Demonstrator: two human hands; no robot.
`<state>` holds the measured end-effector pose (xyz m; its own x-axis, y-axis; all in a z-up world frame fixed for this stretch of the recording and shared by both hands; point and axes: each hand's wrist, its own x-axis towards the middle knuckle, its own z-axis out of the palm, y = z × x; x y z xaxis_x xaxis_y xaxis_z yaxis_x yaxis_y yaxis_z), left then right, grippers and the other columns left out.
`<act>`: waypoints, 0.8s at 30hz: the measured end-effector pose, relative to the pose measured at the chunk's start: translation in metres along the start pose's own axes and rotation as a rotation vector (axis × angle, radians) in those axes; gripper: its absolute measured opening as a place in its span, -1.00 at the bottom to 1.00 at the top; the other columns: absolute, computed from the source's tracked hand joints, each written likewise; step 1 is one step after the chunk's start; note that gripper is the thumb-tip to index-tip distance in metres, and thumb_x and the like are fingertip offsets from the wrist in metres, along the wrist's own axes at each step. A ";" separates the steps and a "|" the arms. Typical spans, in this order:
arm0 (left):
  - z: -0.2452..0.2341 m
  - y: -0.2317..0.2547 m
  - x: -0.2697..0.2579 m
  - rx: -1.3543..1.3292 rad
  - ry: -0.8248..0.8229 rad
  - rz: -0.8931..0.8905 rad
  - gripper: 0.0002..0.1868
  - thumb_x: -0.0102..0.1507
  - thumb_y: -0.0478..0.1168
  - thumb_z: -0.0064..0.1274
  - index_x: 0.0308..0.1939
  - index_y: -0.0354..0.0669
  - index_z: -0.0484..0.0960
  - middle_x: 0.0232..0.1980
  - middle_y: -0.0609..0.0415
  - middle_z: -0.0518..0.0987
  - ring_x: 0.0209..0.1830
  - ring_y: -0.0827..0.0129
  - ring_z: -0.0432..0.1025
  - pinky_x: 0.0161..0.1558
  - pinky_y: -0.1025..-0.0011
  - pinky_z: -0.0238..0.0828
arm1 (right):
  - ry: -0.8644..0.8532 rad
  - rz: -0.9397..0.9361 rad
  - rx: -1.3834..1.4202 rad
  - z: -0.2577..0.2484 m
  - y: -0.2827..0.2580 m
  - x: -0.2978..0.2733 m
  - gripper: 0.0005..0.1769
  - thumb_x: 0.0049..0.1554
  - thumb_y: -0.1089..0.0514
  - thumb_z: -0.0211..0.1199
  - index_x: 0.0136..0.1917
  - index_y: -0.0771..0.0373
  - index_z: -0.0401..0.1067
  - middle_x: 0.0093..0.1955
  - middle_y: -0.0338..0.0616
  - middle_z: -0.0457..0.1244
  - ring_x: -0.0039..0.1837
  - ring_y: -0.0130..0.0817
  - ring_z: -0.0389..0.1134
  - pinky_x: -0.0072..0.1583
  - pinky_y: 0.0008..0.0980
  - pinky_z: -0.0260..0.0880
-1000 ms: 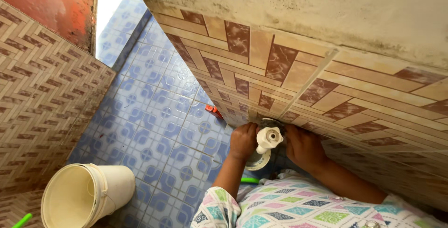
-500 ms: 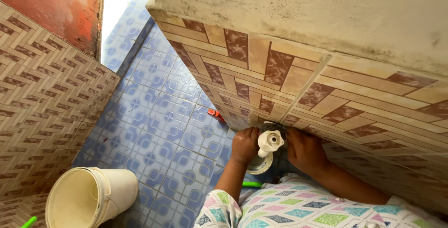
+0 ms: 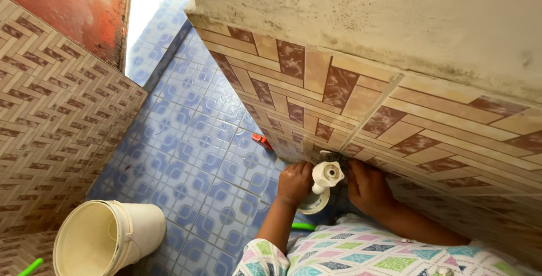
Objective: The person repairs a faucet by removing the handle and internal components, cleaning them with a scrubbing pad, and reassembling the parts before testing the water flow.
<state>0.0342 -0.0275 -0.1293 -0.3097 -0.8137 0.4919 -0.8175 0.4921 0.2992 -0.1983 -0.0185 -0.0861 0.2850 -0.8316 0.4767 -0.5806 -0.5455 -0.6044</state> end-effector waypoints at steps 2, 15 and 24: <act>-0.001 0.003 0.000 0.009 -0.096 -0.052 -0.86 0.13 -0.17 0.05 -0.32 -0.13 0.57 -0.33 -0.02 0.61 -0.33 0.08 0.54 -0.27 0.18 0.46 | -0.184 0.068 -0.027 0.001 0.005 -0.002 -0.74 -0.02 0.31 0.13 -0.02 0.41 0.40 -0.21 0.31 0.32 -0.14 0.30 0.37 -0.08 0.08 0.39; -0.105 0.038 0.043 -0.467 -0.355 -0.382 -0.64 0.38 -0.05 -0.06 -0.38 -0.21 0.59 -0.39 -0.21 0.58 -0.36 -0.19 0.46 -0.31 0.03 0.38 | -0.323 0.791 1.180 0.009 0.039 -0.040 -0.43 0.07 0.18 -0.04 0.37 0.17 0.25 0.06 -0.10 0.41 0.01 -0.26 0.49 -0.03 -0.22 0.58; -0.114 0.040 0.064 -0.778 -0.277 -0.479 -0.73 0.26 -0.30 0.06 0.04 -0.22 0.60 -0.03 -0.14 0.62 -0.15 -0.01 0.58 -0.16 0.20 0.55 | -0.140 0.727 0.853 0.004 -0.020 -0.013 -0.53 0.25 0.11 0.17 0.38 0.31 0.32 -0.25 -0.11 0.30 -0.29 -0.44 0.27 -0.24 -0.41 0.35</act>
<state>0.0366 -0.0241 0.0071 -0.2114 -0.9774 -0.0054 -0.3662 0.0741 0.9276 -0.1873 0.0025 -0.0823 0.2059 -0.9558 -0.2097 0.0514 0.2246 -0.9731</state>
